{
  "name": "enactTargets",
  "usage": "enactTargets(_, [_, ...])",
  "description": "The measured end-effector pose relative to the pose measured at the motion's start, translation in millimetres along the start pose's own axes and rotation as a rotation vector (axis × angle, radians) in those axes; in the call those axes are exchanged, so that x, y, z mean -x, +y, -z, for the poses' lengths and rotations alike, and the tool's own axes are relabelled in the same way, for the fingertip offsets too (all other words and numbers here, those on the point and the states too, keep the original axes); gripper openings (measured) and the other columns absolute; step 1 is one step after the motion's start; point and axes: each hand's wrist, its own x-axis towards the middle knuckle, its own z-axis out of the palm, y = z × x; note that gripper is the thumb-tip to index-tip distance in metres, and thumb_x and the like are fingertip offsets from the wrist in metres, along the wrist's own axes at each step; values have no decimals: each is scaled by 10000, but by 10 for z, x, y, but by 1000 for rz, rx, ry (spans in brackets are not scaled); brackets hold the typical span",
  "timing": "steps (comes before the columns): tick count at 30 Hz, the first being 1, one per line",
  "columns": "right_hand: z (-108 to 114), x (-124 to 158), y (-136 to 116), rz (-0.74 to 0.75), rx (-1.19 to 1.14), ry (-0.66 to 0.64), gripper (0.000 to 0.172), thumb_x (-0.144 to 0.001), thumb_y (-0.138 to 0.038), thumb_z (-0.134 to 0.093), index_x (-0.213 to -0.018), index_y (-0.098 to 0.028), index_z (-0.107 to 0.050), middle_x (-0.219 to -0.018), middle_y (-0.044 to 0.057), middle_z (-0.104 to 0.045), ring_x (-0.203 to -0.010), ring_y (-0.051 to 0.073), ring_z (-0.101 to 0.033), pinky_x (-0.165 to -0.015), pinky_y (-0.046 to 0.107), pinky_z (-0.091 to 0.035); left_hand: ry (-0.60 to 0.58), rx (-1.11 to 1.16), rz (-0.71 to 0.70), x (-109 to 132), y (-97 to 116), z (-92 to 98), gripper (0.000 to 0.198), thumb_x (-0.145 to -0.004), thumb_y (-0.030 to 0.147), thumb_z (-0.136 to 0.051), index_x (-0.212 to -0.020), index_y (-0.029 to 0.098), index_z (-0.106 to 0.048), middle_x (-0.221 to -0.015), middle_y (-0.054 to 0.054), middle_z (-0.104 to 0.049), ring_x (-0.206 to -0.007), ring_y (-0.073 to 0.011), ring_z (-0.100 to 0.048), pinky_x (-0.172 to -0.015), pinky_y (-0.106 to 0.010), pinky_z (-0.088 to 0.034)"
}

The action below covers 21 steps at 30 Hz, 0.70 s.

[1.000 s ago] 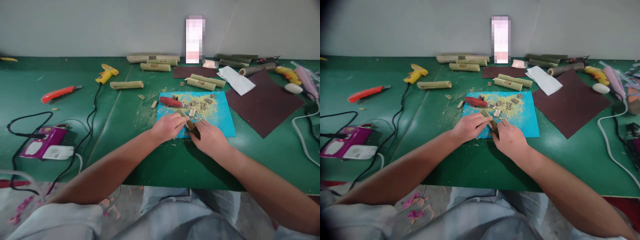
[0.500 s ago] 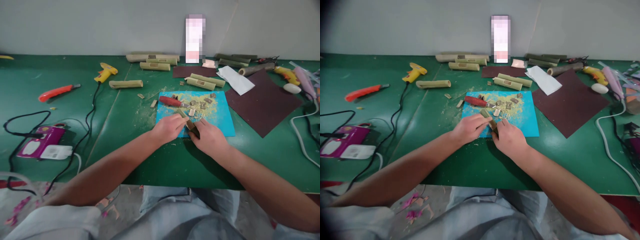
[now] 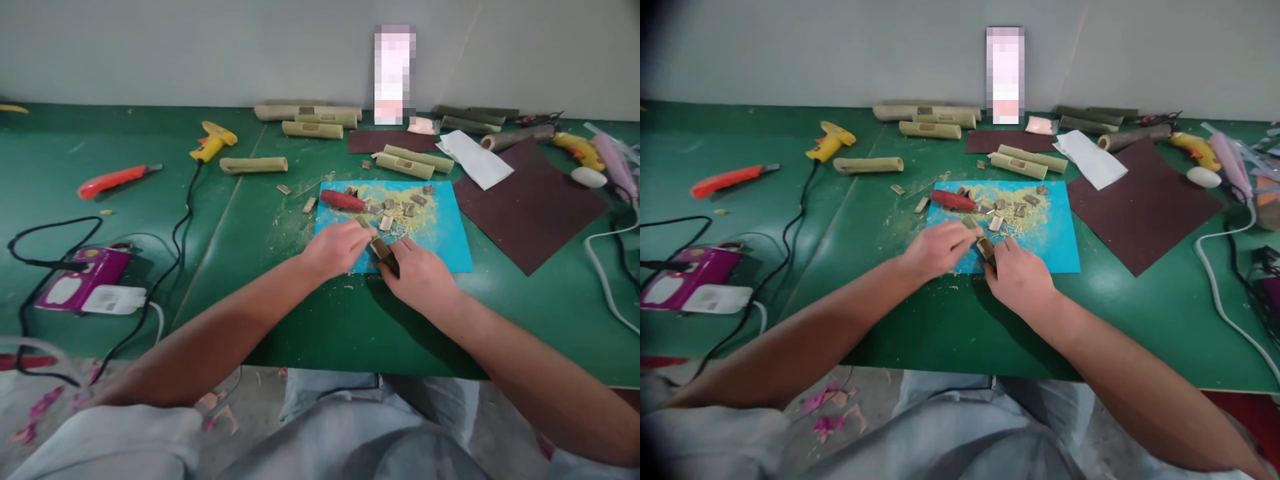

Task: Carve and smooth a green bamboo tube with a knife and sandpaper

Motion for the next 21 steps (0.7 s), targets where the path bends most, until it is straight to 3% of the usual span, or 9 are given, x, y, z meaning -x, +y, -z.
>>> enactTargets(21, [12,-9,0,-7,-16,-18,182,-932,-347,-524,-936,-171,-571,-947,82,-632,-741,197,-574,-555,333,-263,-33,11,28,27,40,18,318,-1000,290,-454,-1132,149,-706,-893,-88,-703,-831,-191,-666,-747,-312,-548])
